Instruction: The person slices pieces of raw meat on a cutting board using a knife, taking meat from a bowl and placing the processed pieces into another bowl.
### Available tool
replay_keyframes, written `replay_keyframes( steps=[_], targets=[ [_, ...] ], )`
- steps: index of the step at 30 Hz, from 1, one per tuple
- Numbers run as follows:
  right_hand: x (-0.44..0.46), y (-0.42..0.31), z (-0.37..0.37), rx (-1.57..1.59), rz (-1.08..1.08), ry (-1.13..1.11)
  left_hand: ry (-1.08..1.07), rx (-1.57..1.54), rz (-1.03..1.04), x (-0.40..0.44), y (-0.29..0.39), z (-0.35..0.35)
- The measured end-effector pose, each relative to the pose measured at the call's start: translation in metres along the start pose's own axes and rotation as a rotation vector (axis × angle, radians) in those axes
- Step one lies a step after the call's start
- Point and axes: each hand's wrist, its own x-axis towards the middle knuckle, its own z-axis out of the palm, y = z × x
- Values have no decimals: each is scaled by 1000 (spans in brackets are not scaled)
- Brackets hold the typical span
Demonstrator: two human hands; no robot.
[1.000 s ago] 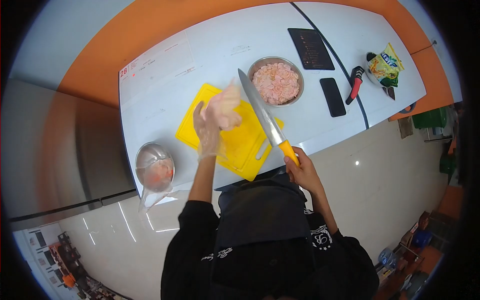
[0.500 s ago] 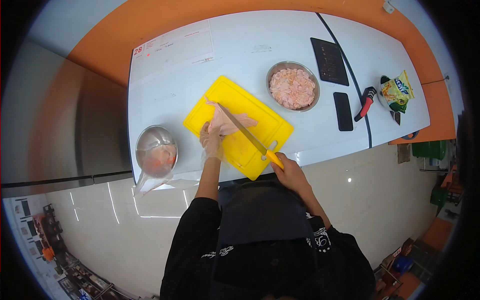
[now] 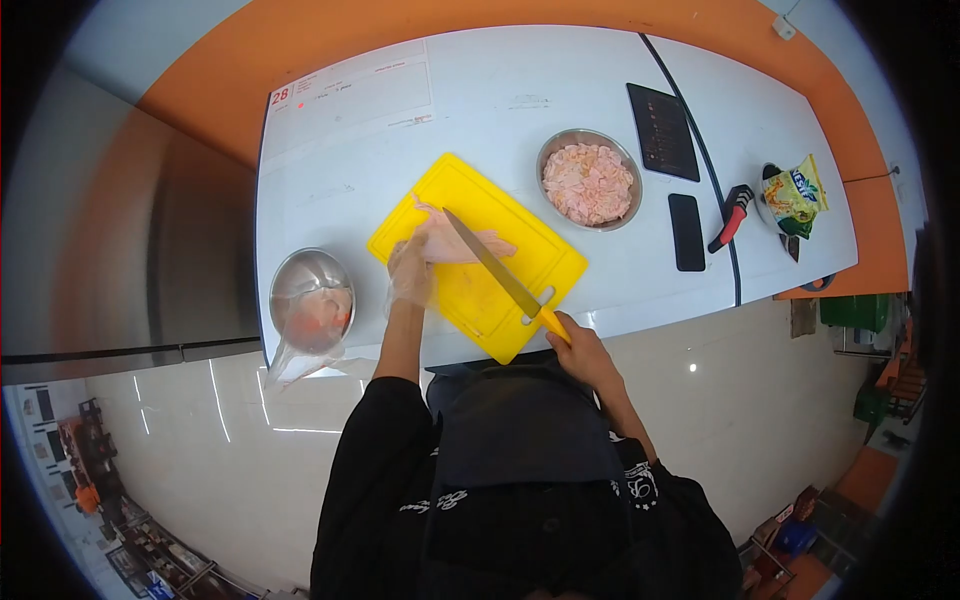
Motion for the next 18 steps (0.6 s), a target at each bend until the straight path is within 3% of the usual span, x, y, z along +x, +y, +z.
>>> replay_keyframes(
  steps=[3,9,11,13,15,17,18],
  targets=[
    [-2,-1,2,8,29,-6,80,-169,19,3,-16,-13],
    [-2,3,4,51,22,-7,-179,-398,-40,-3,-7,-7],
    [-2,4,5,63,27,-6,-302,-246,93,9,-15,-12],
    [-1,11,8,87,11,0,-293,-207,-15,20,-17,-9],
    [-2,14,9,106,4,7,-148,-279,-363,14,8,14],
    [-5,16,11,121,7,16,-369,397,98,10,-1,-6],
    [-5,17,11,124,10,19,-415,467,78,14,-2,-14]
  ],
)
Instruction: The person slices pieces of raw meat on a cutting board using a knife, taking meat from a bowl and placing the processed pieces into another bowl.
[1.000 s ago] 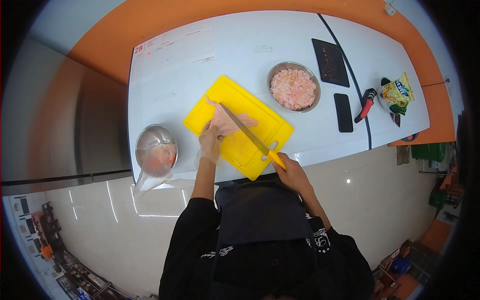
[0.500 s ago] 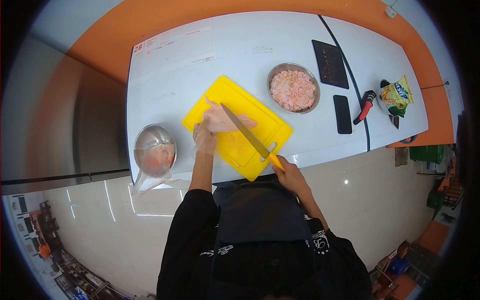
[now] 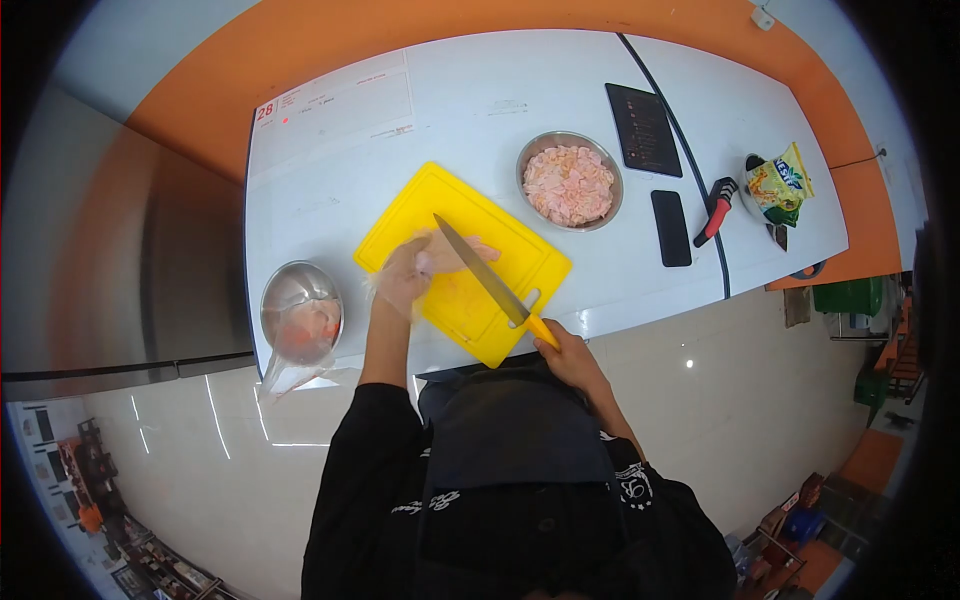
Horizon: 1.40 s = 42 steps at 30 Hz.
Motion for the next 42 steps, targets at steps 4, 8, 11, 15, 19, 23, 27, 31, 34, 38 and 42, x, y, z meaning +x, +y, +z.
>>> replay_keyframes(
  steps=[4,8,11,15,19,23,27,31,34,38,42],
  targets=[
    [-3,1,1,25,15,7,-182,-5,-186,-5,2,-24],
    [-4,0,3,-26,19,-16,-61,730,-153,-42,41,-22],
    [-3,0,4,-39,4,-22,41,836,-299,-41,31,-32],
    [-2,0,0,-41,-12,-30,22,983,-468,-46,57,-29],
    [-2,2,2,-32,-14,-22,85,746,-71,-39,13,-58],
    [-1,4,3,22,-3,-43,208,213,240,-36,-3,-49],
    [1,9,4,45,-49,-24,379,36,239,-25,11,-11],
    [-3,7,-5,162,1,-50,357,25,140,-3,31,28],
    [-16,-13,-22,290,95,-7,207,301,54,-6,72,65],
    [-33,-17,-40,566,70,103,-180,915,373,-24,108,92],
    [-31,-15,-52,611,-54,126,-338,1187,197,-34,139,105]
  ],
)
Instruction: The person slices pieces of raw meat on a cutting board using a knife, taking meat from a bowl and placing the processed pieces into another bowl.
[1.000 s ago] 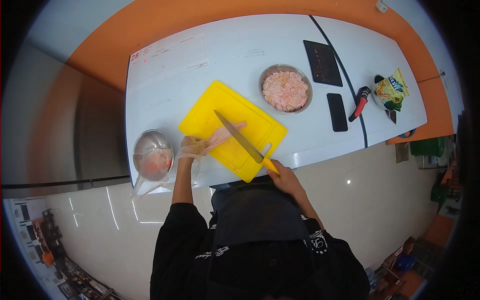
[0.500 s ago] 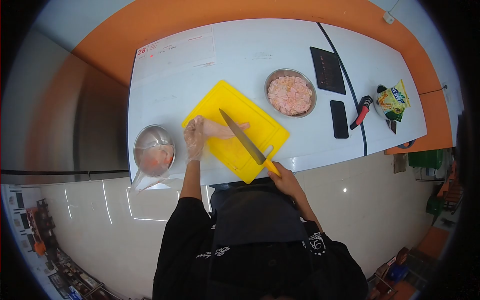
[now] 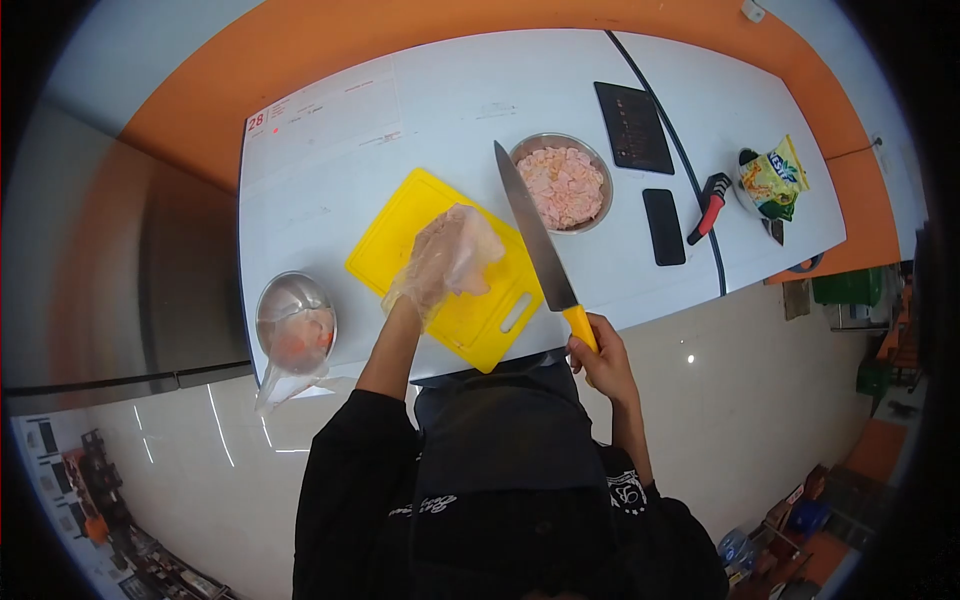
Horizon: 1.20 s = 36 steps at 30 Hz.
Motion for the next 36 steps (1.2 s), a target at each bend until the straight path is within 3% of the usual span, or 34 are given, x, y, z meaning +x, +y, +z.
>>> replay_keyframes(
  steps=[3,5,8,10,12,15,18,21,24,27,30,33,36],
  targets=[
    [12,-1,6,-101,91,-69,256,-1251,-440,33,-78,71],
    [25,-2,21,-253,158,-98,339,-1287,-309,40,-123,100],
    [43,32,45,-502,-109,-88,468,-1338,-116,41,-172,125],
    [47,33,55,-579,-6,-147,540,-1143,-111,35,-180,125],
    [50,41,62,-654,22,-158,569,-726,-221,27,-179,117],
    [50,33,61,-664,56,-174,513,-478,-427,14,-157,89],
    [52,22,58,-671,137,-253,530,-455,-481,7,-141,76],
    [53,23,61,-636,154,-241,668,-132,-442,1,-154,87],
    [51,32,60,-592,14,-186,872,202,-73,-16,-134,79],
    [45,34,57,-578,-37,-106,686,454,308,-22,-132,133],
    [44,33,46,-614,23,-65,613,181,386,-28,-84,127],
    [47,25,35,-634,60,-75,474,169,343,-16,-81,142],
    [49,24,30,-647,20,-65,562,110,450,-11,-73,138]
  ],
)
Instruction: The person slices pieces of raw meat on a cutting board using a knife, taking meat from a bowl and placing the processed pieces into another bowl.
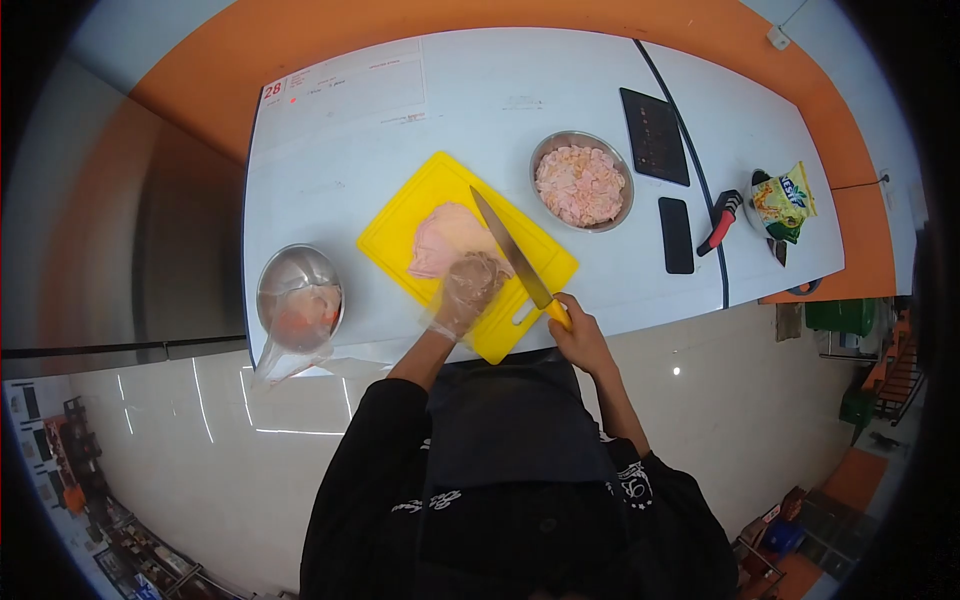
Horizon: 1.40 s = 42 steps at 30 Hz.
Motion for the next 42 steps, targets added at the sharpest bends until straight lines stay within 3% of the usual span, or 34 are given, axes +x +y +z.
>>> replay_keyframes(
  steps=[3,6,9,12,14,20,29,42],
  targets=[
    [3,4,3,-13,-39,46,-97,51,-90,-5,7,14],
    [4,-15,3,10,67,61,138,-208,-57,-10,25,7],
    [16,-21,9,-10,24,25,-96,-385,-158,-26,19,-9],
    [30,-44,21,-74,-70,6,186,-253,-376,-38,-34,-9],
    [48,-56,38,-207,-143,3,87,258,-468,-26,-54,-36],
    [100,-92,76,-387,-245,-52,230,288,-489,-8,-84,-43],
    [129,-99,97,-439,-337,-57,218,116,-905,7,-68,-48],
    [119,-97,98,-448,-222,-91,207,155,-901,2,-87,-37]
  ],
)
